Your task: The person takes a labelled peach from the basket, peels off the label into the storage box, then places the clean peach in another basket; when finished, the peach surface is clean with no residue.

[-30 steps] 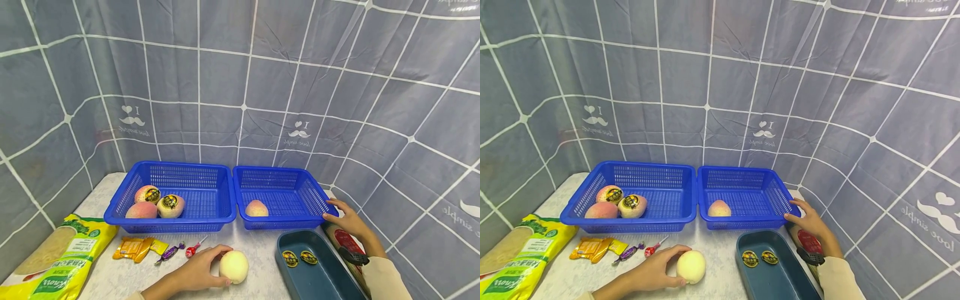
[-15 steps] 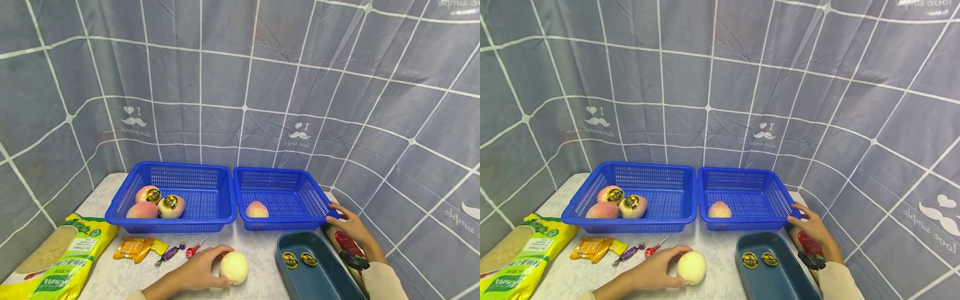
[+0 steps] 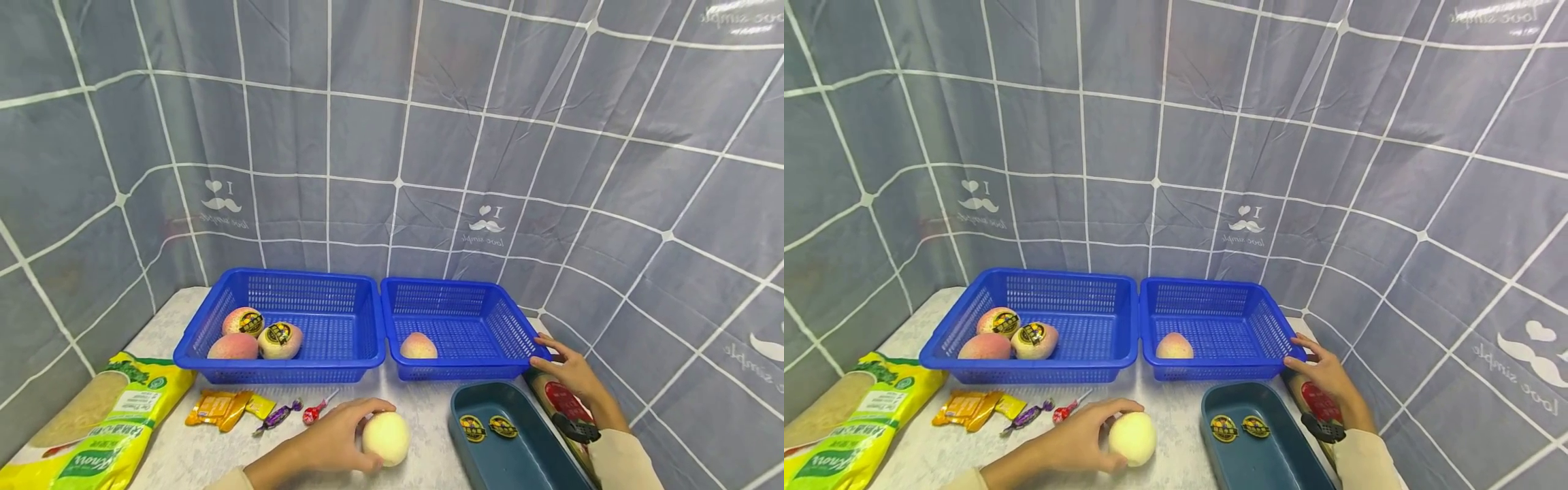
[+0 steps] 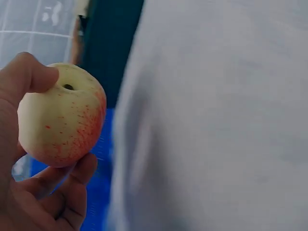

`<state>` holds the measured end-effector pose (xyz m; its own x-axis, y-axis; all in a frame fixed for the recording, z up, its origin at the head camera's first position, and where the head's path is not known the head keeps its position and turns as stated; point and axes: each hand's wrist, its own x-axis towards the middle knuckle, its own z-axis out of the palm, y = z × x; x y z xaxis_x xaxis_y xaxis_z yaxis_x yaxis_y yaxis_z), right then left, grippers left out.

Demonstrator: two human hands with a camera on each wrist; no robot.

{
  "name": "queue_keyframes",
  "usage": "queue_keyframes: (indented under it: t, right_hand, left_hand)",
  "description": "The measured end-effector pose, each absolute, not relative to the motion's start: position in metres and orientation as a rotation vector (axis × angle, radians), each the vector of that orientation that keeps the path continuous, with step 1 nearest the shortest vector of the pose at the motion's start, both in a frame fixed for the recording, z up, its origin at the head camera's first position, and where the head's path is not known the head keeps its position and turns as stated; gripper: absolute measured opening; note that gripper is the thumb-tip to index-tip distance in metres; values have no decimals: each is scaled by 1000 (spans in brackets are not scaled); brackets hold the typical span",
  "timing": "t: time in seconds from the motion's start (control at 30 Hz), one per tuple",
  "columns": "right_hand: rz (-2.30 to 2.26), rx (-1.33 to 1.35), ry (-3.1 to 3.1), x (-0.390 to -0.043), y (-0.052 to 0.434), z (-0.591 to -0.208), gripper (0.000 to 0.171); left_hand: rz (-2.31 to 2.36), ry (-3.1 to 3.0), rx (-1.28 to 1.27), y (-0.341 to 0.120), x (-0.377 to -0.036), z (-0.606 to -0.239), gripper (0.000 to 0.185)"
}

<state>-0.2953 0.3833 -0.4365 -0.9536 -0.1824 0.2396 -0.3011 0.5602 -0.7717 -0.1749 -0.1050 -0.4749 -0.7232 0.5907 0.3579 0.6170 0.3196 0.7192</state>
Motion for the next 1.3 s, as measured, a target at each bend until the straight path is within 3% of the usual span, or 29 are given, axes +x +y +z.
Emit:
queue_keyframes:
  t: [0.23, 0.47, 0.67, 0.83, 1.3]
  right_hand:
    - [1379, 423, -2659, -294, 382, -437, 54]
    - [1470, 399, -2651, -294, 382, -439, 55]
    - [1372, 407, -2678, -296, 381, -438, 54]
    - [1352, 381, -2690, -297, 381, -433, 55]
    - [1452, 351, -2624, -297, 384, -441, 56]
  left_hand:
    - [-1417, -2374, -1161, -91, -201, -397, 68]
    - [-1412, -2404, -1088, -67, -276, -331, 67]
    - [-1443, -2560, -945, -40, -337, -331, 65]
    - [-1362, -2650, -853, -21, -365, -339, 62]
    - [-969, -2992, -710, 0, -392, -369, 55]
